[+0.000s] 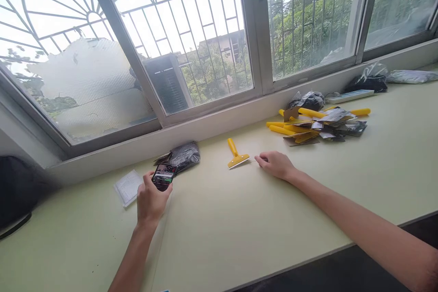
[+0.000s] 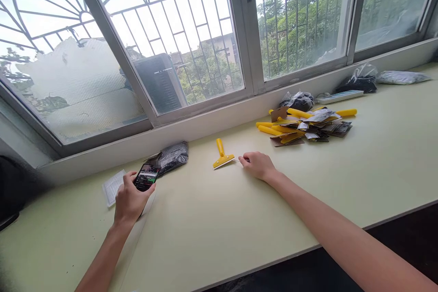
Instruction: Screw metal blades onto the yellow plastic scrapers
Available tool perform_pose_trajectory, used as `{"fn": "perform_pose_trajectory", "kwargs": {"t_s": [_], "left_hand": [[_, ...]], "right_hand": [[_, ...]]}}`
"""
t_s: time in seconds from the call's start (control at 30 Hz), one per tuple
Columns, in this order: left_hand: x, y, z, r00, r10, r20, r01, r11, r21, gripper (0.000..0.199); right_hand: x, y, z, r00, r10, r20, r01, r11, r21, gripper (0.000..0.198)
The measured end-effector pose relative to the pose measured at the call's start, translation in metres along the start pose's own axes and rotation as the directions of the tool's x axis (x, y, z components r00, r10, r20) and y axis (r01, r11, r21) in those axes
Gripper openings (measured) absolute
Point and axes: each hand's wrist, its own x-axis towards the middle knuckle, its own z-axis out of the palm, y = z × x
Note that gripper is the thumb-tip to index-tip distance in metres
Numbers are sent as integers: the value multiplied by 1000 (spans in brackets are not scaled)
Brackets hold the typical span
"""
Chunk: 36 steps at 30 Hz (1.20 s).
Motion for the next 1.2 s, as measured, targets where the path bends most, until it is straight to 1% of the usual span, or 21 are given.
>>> {"fn": "perform_pose_trajectory", "kwargs": {"t_s": [0.27, 0.33, 0.4, 0.5, 0.6, 0.73, 0.83, 0.9, 1.0, 1.07, 1.1, 1.2], "left_hand": [[0, 1, -2, 1000, -11, 23, 11, 1000, 18, 60], [1, 2, -3, 998, -28, 51, 27, 999, 29, 61], [2, 2, -4, 992, -71, 109, 66, 996, 54, 63], [4, 0, -7, 959, -153, 237, 131, 986, 103, 64], [6, -3, -9, 921, -192, 338, 153, 978, 139, 59], [8, -10, -11, 884, -241, 400, 200, 969, 142, 58], [9, -16, -13, 850, -288, 442, 256, 958, 131, 65], [11, -19, -13, 817, -323, 478, 297, 946, 130, 71], [14, -23, -11, 775, -373, 510, 340, 927, 161, 77], [16, -27, -8, 772, -395, 497, 345, 918, 194, 80], [17, -30, -7, 780, -400, 481, 341, 916, 210, 81], [19, -39, -4, 784, -416, 461, 329, 908, 259, 86]], "right_hand": [[0, -1, 0, 1000, 6, 5, -6, 1000, -13, 41], [0, -1, -1, 1000, 6, 8, -6, 1000, -13, 42], [0, -2, -2, 1000, 9, 11, -8, 1000, -12, 42], [0, -2, -2, 1000, 10, 11, -9, 1000, -8, 42], [0, -1, -2, 1000, 12, 7, -11, 1000, -14, 43], [1, -1, 0, 1000, 9, 6, -9, 1000, -8, 43], [0, -2, 2, 1000, -1, -21, 1, 1000, 9, 43], [-3, -1, 1, 999, -13, -39, 13, 1000, 11, 43], [-11, 8, -6, 997, -41, -59, 40, 999, -15, 43], [-20, 21, -17, 996, -41, -77, 38, 998, -45, 41], [-26, 30, -23, 996, -30, -89, 25, 998, -58, 40], [-45, 56, -43, 991, 32, -128, -42, 996, -81, 33]]}}
